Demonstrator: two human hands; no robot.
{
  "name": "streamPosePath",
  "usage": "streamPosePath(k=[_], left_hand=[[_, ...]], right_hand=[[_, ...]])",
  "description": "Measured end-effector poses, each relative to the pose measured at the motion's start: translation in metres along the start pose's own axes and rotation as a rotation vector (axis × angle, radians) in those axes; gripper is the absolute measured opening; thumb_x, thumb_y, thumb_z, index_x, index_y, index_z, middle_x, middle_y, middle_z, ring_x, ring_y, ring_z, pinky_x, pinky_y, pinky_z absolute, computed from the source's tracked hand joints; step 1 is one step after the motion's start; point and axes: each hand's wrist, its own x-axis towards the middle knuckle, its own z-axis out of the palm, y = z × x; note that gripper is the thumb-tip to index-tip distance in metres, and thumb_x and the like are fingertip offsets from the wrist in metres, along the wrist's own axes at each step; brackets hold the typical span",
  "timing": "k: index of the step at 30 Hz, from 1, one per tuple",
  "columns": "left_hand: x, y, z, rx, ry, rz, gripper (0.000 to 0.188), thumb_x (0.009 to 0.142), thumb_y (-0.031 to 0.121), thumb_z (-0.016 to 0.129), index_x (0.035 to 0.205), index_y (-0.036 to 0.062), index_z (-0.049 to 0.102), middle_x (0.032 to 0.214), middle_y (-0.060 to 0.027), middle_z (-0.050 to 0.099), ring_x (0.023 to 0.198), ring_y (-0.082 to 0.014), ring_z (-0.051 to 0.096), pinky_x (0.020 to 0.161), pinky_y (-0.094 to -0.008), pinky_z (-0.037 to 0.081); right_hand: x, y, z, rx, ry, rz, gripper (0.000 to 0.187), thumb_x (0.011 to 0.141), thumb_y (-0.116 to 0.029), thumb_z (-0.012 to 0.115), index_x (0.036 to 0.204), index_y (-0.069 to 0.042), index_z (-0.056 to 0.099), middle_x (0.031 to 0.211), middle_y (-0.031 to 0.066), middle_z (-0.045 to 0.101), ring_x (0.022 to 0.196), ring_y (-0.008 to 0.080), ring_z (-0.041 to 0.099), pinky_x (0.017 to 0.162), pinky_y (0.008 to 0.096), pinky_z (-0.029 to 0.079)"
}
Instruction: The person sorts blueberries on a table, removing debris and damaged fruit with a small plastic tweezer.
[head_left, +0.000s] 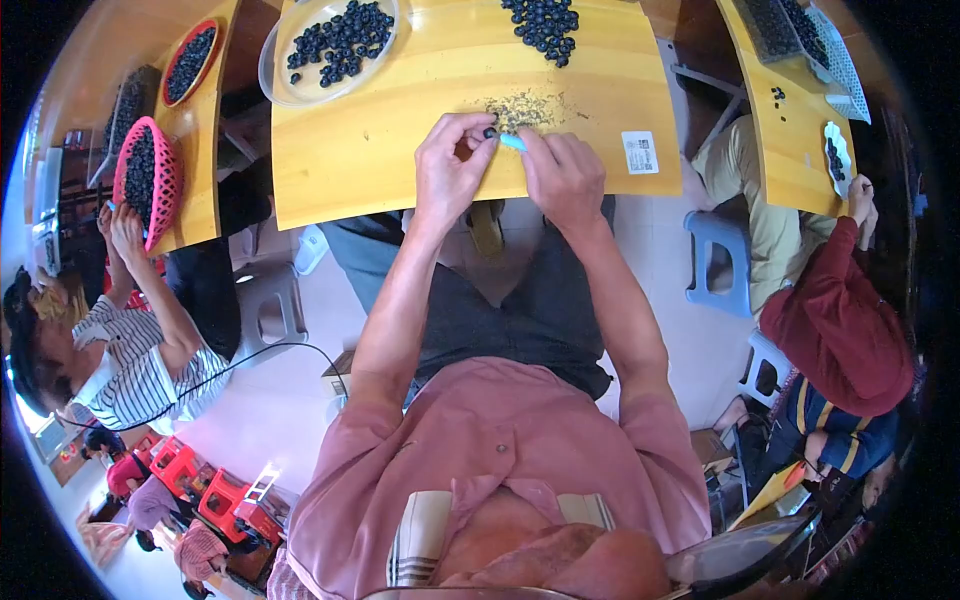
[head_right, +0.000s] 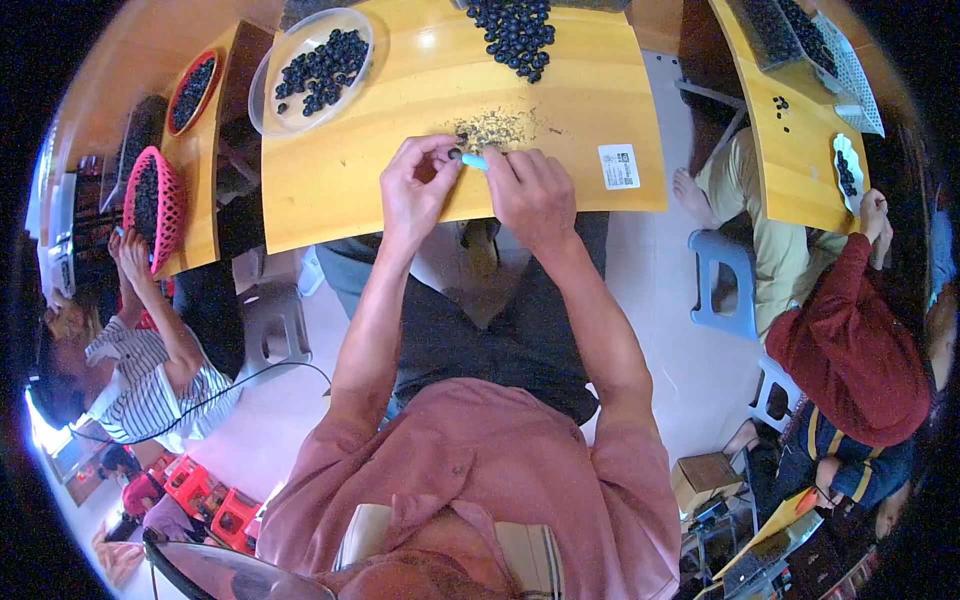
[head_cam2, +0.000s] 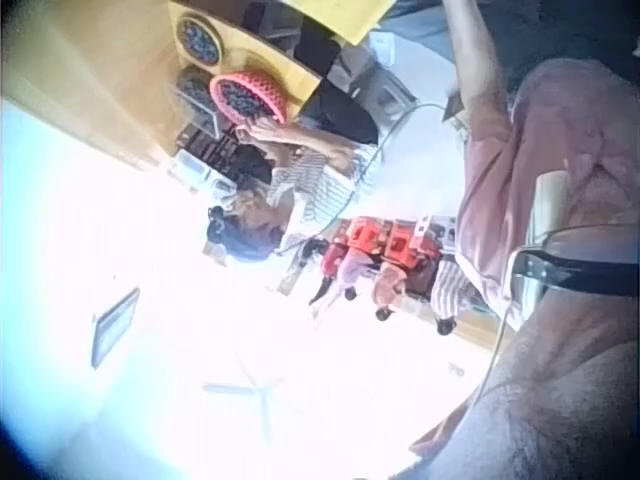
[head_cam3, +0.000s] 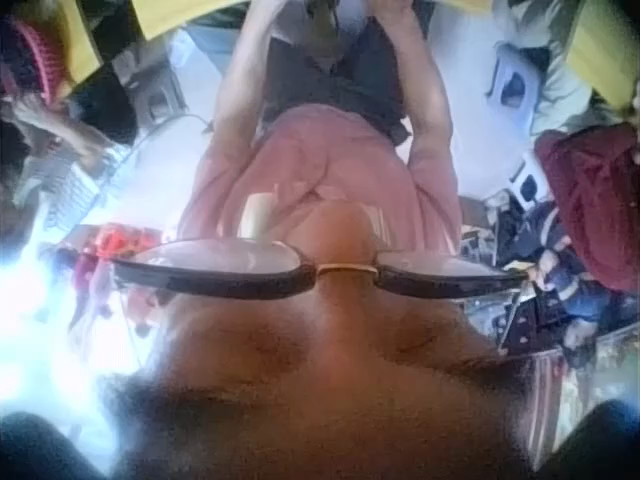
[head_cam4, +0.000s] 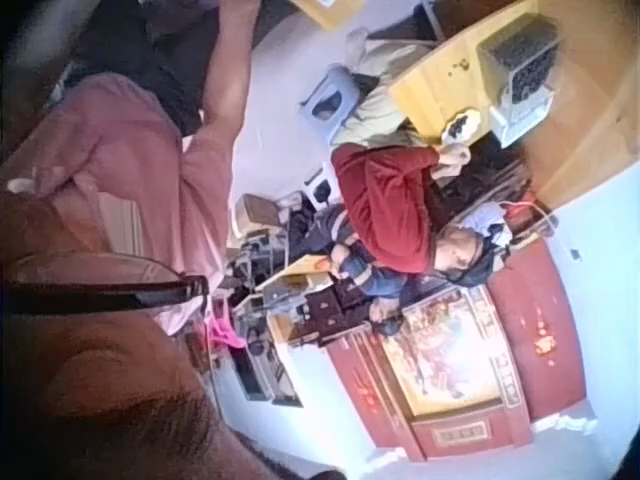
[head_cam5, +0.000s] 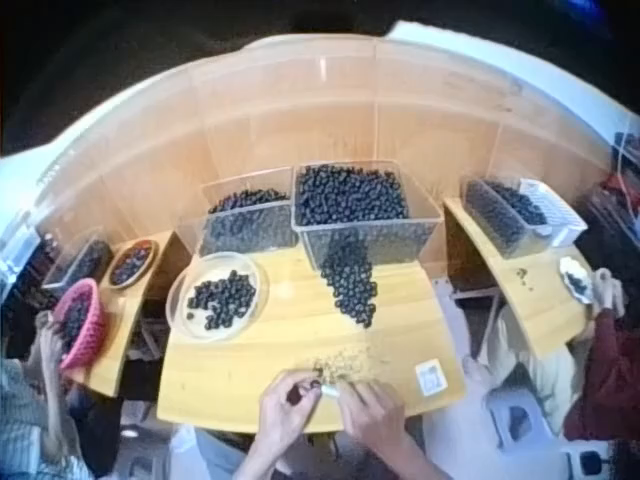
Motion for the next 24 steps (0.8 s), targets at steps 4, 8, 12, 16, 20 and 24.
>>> streamPosePath(k=[4,8,12,16,20,24], left_hand=[[-0.001,0.000,0.000,-0.036,0.039,-0.020,0.028,0.089,-0.003,0.079,0.116,0.0007,0.075,0.098,-0.0021,0.065,0.082,-0.0070,0.060,0.073,-0.0214,0.050],[-0.001,-0.003,-0.002,-0.056,0.052,0.001,0.029,0.088,-0.004,0.080,0.116,0.0006,0.074,0.097,-0.0021,0.064,0.081,-0.0070,0.059,0.073,-0.0209,0.050],[0.000,-0.005,-0.002,-0.070,0.030,0.006,0.030,0.089,-0.004,0.079,0.118,0.0005,0.074,0.098,-0.0023,0.064,0.081,-0.0070,0.059,0.074,-0.0209,0.050],[0.000,-0.006,0.000,-0.104,0.059,0.006,0.029,0.085,-0.005,0.079,0.113,0.0012,0.075,0.094,-0.0072,0.071,0.079,-0.0122,0.064,0.072,-0.0262,0.054],[-0.001,-0.004,0.000,-0.093,0.037,-0.024,0.031,0.086,-0.005,0.079,0.116,0.0017,0.074,0.098,-0.0086,0.073,0.086,-0.0132,0.069,0.079,-0.0269,0.057],[-0.003,-0.007,0.000,-0.179,0.035,-0.084,0.033,0.088,-0.006,0.078,0.119,0.0007,0.072,0.102,-0.0088,0.074,0.093,-0.0132,0.072,0.084,-0.0266,0.059]], right_hand=[[0.002,-0.002,0.001,-0.008,0.072,-0.020,0.028,0.084,-0.013,0.077,0.112,-0.010,0.074,0.076,0.0037,0.056,0.067,0.0231,0.060,0.059,0.0384,0.047],[0.001,-0.002,0.006,-0.041,0.112,-0.051,0.023,0.086,-0.015,0.076,0.109,-0.011,0.074,0.073,0.0024,0.051,0.065,0.0208,0.057,0.057,0.0373,0.046],[0.002,-0.002,0.006,-0.055,0.115,-0.050,0.023,0.087,-0.015,0.075,0.109,-0.011,0.075,0.072,0.0024,0.051,0.064,0.0209,0.057,0.056,0.0371,0.047],[0.001,-0.003,0.006,-0.046,0.091,-0.037,0.029,0.083,-0.012,0.076,0.113,-0.011,0.076,0.074,0.0030,0.054,0.065,0.0224,0.059,0.058,0.0376,0.048],[0.000,-0.003,0.005,-0.051,0.067,-0.025,0.034,0.081,-0.010,0.077,0.116,-0.011,0.077,0.075,0.0036,0.056,0.066,0.0234,0.059,0.058,0.0386,0.048],[0.002,-0.005,0.003,-0.044,0.058,-0.026,0.032,0.082,-0.009,0.075,0.114,-0.010,0.077,0.074,0.0038,0.055,0.064,0.0231,0.059,0.057,0.0382,0.048]])
